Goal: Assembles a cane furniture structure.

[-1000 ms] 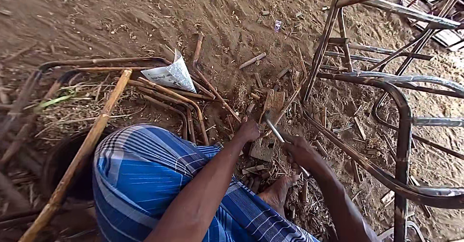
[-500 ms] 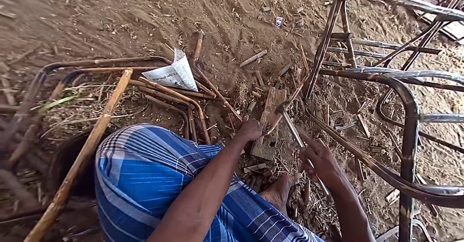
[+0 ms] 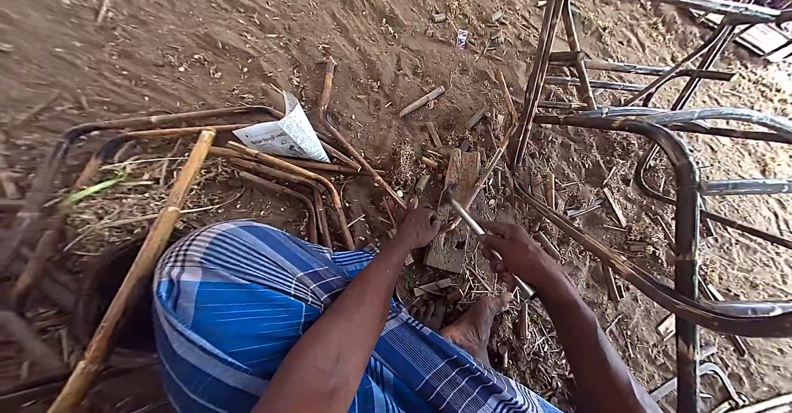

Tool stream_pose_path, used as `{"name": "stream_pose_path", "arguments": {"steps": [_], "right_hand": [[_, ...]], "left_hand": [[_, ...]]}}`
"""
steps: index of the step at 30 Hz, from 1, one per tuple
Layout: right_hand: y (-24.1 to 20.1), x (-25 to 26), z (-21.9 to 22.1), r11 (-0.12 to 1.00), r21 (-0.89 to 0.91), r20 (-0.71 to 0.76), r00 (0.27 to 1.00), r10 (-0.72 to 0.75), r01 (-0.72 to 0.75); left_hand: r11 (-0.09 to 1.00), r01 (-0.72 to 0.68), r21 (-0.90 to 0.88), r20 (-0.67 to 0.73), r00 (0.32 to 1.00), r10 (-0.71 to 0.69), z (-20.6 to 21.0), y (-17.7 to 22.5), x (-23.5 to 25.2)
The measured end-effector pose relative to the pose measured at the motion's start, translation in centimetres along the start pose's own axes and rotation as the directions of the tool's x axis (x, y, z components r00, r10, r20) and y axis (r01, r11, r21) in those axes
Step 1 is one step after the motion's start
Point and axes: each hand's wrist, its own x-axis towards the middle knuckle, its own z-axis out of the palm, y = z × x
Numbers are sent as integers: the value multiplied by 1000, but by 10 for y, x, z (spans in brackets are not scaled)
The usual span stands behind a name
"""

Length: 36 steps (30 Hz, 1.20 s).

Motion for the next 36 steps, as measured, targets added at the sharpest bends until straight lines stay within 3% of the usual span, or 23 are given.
{"name": "stream_pose_path", "arguments": {"steps": [2,4,8,12,15,17,19,21,25,28,31,34,36], "right_hand": [[-2,2,2,998,-60,-30,1000,-9,8],[-2,2,-4,996,-85,29,999,19,-17],[7,-16,-5,998,23,-64,996,-55,57],[66,-44,-13,984,79,-172,974,-146,162],[131,-55,-20,991,26,-249,961,-124,134],[173,-59,-23,991,-123,-311,946,-93,57],[209,-59,-28,966,-258,-383,920,-82,-21],[237,-57,-30,937,-345,-424,900,-102,-56],[272,-46,-27,889,-447,-452,883,-128,-99],[263,-34,-22,861,-476,-564,814,-141,-181],[209,-15,-15,897,-436,-614,754,-234,-76],[144,28,0,909,-386,-450,829,-332,155],[111,66,16,870,-413,-351,835,-424,268]], "left_hand": [[1000,-9,0,8,1000,9,1,-3,0],[1000,-21,7,-1,1000,21,6,-3,-1],[1000,-11,9,-14,1000,11,4,-1,-1],[997,24,73,10,1000,-25,-9,2,-3],[930,15,367,117,991,-62,-46,9,5],[760,-83,644,304,940,-155,-70,14,19],[581,-248,775,461,851,-251,-83,17,38],[568,-363,738,551,810,-199,-88,11,48],[538,-540,647,625,780,32,-92,12,41],[446,-600,664,618,776,125,-93,22,17],[440,-557,704,556,818,145,-84,28,-17],[490,-467,736,475,872,117,-69,35,-41],[535,-395,747,417,905,86,-59,39,-52]]}}
